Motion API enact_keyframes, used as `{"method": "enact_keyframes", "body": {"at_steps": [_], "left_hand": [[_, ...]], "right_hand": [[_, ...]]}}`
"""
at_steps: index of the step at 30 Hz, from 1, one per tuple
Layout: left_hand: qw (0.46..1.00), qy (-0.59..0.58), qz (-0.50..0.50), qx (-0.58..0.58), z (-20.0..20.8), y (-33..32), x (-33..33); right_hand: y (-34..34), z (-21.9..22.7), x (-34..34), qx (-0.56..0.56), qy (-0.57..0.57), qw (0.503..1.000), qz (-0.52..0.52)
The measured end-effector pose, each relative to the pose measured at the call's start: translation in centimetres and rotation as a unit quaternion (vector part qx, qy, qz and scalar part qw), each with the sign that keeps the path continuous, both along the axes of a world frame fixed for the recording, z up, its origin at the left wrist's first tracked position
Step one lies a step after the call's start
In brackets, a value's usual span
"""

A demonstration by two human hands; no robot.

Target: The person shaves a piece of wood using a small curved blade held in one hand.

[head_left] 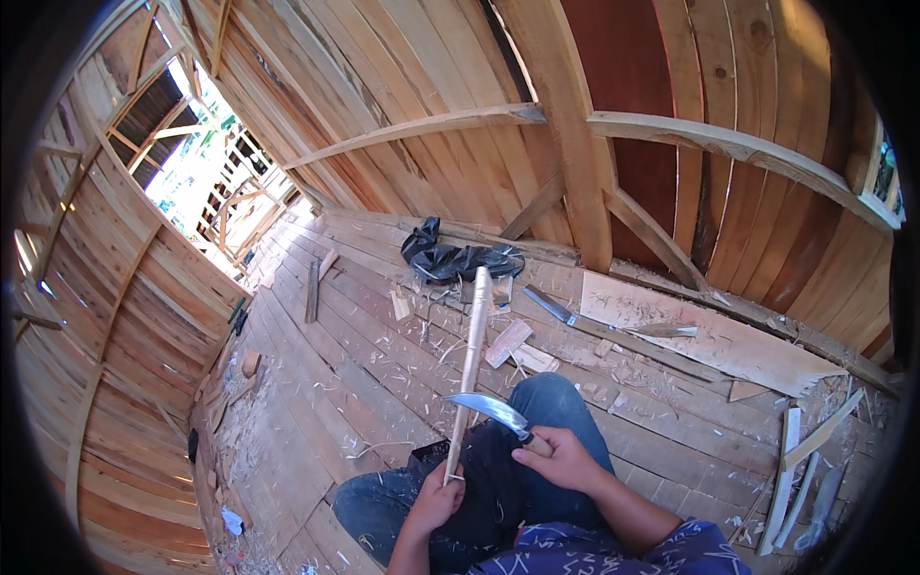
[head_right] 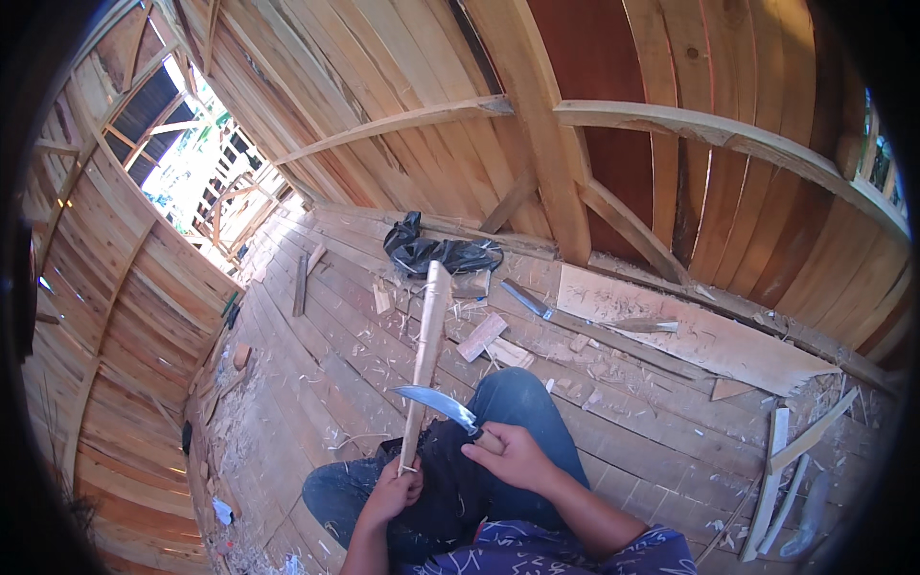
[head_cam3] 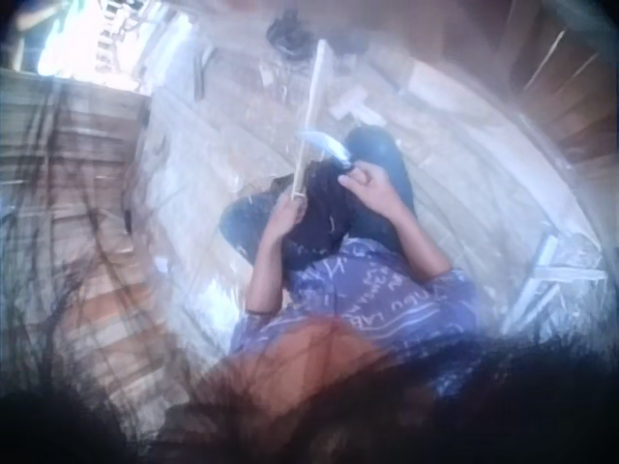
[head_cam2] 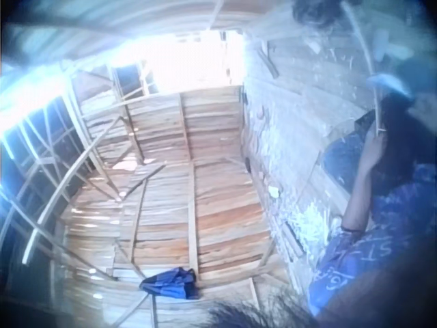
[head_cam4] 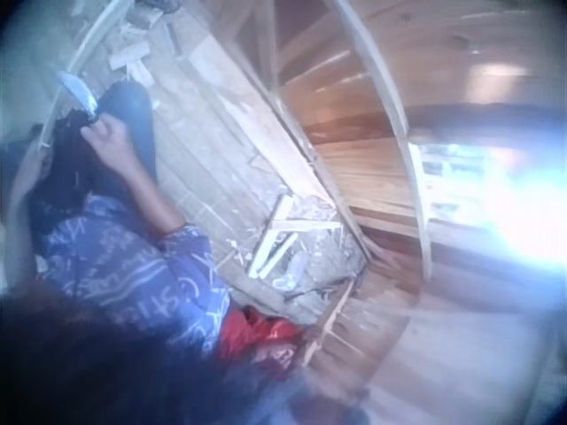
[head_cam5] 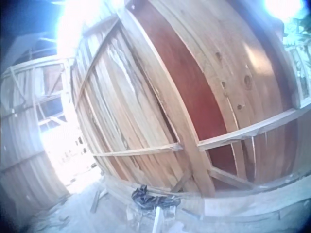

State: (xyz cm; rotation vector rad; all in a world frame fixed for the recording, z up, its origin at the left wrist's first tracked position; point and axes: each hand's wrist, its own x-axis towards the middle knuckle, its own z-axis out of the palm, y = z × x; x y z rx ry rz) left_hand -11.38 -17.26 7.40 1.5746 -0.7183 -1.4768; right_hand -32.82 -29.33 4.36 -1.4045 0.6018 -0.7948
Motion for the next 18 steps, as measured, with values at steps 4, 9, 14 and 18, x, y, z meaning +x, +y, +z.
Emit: {"method": "enact_keyframes", "body": {"at_steps": [4, 9, 14, 18], "left_hand": [[0.981, -0.162, -0.044, -0.095, -0.9, -0.5, -0.5], [0.96, -0.202, -0.124, -0.149, -2.9, 0.7, 0.6], [0.99, 0.032, -0.086, -0.111, -2.3, 1.6, 2.2], [0.963, 0.218, -0.108, -0.119, -3.1, -1.0, 5.3]], "right_hand": [[-1.1, 1.6, 0.4, -0.018, 0.045, 0.998, 0.032], [-8.8, 5.6, -4.5, 0.214, -0.274, 0.855, -0.386], [-8.5, 10.3, -8.6, 0.04, -0.353, 0.819, -0.451], [-5.9, 7.3, -5.5, 0.037, -0.158, 0.923, -0.35]]}}
